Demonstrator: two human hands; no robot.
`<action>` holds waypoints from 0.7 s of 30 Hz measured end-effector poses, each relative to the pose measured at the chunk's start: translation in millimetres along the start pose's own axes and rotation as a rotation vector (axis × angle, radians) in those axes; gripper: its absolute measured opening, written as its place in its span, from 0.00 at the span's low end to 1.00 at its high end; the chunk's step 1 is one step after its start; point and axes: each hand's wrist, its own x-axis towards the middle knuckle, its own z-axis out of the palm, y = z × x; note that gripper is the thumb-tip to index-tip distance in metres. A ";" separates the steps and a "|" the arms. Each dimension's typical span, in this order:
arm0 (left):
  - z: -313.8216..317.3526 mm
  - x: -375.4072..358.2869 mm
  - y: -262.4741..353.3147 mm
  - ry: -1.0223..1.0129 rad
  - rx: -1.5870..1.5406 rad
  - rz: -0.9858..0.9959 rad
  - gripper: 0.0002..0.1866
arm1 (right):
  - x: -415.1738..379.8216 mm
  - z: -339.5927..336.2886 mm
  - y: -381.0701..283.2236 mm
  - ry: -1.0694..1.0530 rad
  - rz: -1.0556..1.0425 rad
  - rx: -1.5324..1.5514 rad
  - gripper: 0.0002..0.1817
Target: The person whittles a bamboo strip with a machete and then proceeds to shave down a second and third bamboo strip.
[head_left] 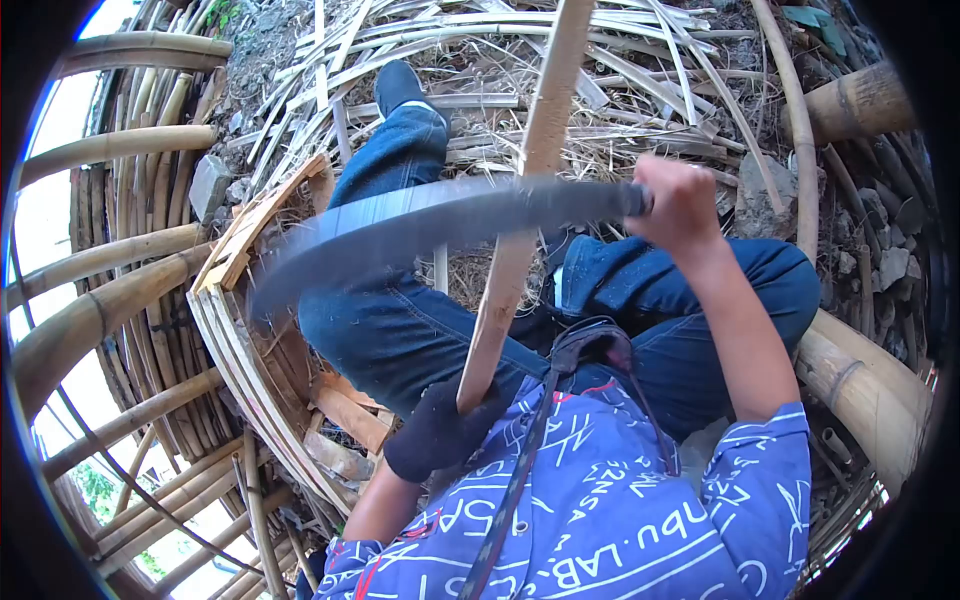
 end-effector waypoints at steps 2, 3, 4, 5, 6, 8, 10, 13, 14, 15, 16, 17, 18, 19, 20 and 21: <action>-6.3 2.4 6.9 -0.013 -0.007 -0.142 0.10 | -0.7 11.0 5.9 -0.033 0.097 -0.062 0.08; -8.1 4.1 5.2 -0.012 0.002 -0.122 0.10 | -1.7 12.8 5.4 -0.029 0.083 -0.060 0.08; -8.1 4.1 -2.6 0.007 -0.021 -0.084 0.10 | -6.4 14.3 -2.2 -0.037 0.058 -0.014 0.08; -7.4 3.0 -10.9 0.021 -0.044 -0.052 0.10 | -13.5 13.1 -14.7 -0.050 0.037 0.031 0.08; -6.9 2.2 -15.8 0.016 -0.097 -0.084 0.11 | -14.1 3.7 -24.2 -0.106 0.014 0.059 0.08; -5.0 -1.0 -23.2 -0.005 0.019 -0.064 0.12 | -5.5 3.7 -9.1 -0.056 0.002 0.018 0.08; -6.8 -4.3 -23.7 -0.017 0.174 -0.092 0.13 | 5.6 5.9 3.7 -0.076 0.111 -0.050 0.09; -8.1 3.0 -30.2 -0.002 0.053 -0.134 0.13 | -1.6 19.2 1.1 -0.080 0.060 -0.049 0.08; -7.9 1.7 -26.4 0.005 0.064 -0.167 0.13 | -6.4 17.1 -6.8 -0.119 0.057 0.007 0.08; -5.7 2.4 -29.1 -0.004 0.068 -0.156 0.13 | -4.2 13.9 -3.4 -0.113 0.062 -0.005 0.08; -2.5 2.8 -34.6 -0.003 0.064 -0.108 0.10 | -1.3 11.0 -0.3 -0.081 0.027 -0.025 0.08; -0.8 1.8 -38.4 0.002 0.058 -0.069 0.07 | 0.3 9.8 0.5 -0.054 -0.010 -0.037 0.09; -2.3 1.6 -37.5 -0.019 0.121 -0.045 0.08 | 5.0 8.8 9.7 -0.037 0.007 -0.045 0.09; -3.4 -0.2 -39.0 -0.013 0.120 -0.059 0.08 | 10.7 11.3 15.7 -0.076 0.151 -0.101 0.08; -4.3 -1.0 -40.5 -0.033 0.125 -0.107 0.08 | 13.4 15.6 17.5 -0.030 0.189 -0.122 0.08; -6.1 2.2 -39.2 -0.055 0.133 -0.140 0.07 | 17.6 16.7 20.0 0.029 0.226 -0.153 0.07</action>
